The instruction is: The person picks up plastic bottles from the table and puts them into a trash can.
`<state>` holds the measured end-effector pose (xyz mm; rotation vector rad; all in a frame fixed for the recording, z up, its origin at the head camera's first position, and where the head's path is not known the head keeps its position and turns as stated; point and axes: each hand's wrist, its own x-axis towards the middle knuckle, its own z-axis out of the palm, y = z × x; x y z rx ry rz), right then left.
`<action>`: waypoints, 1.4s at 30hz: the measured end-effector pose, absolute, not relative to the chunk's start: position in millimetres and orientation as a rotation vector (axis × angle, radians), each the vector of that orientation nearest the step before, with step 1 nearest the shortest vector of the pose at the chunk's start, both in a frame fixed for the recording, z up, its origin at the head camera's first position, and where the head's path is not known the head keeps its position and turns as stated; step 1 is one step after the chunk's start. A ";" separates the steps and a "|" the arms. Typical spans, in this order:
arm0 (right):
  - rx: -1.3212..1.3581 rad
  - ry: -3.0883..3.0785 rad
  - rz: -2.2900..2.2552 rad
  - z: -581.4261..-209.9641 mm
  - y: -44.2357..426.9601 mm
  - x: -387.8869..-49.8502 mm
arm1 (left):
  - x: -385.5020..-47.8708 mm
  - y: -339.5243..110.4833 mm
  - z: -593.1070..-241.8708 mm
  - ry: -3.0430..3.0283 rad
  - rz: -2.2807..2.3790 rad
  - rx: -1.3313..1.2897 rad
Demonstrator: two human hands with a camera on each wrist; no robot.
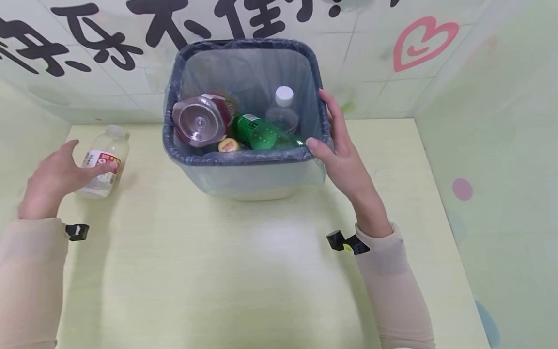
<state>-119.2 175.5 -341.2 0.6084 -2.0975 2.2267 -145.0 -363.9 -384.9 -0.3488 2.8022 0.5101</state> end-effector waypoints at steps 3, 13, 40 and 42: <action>0.600 -2.102 2.232 -342.0 175.3 -118.3 | -147.6 -368.0 -391.5 2.780 0.511 -0.352; 0.595 -2.089 2.255 -342.7 176.7 -117.5 | -155.8 -368.7 -403.2 2.769 0.526 -0.328; 0.626 -2.090 2.225 -343.0 175.4 -119.9 | -157.3 -369.5 -420.8 2.777 0.554 -0.289; 0.634 -2.086 2.223 -343.4 175.0 -120.0 | -156.5 -369.6 -420.4 2.771 0.575 -0.295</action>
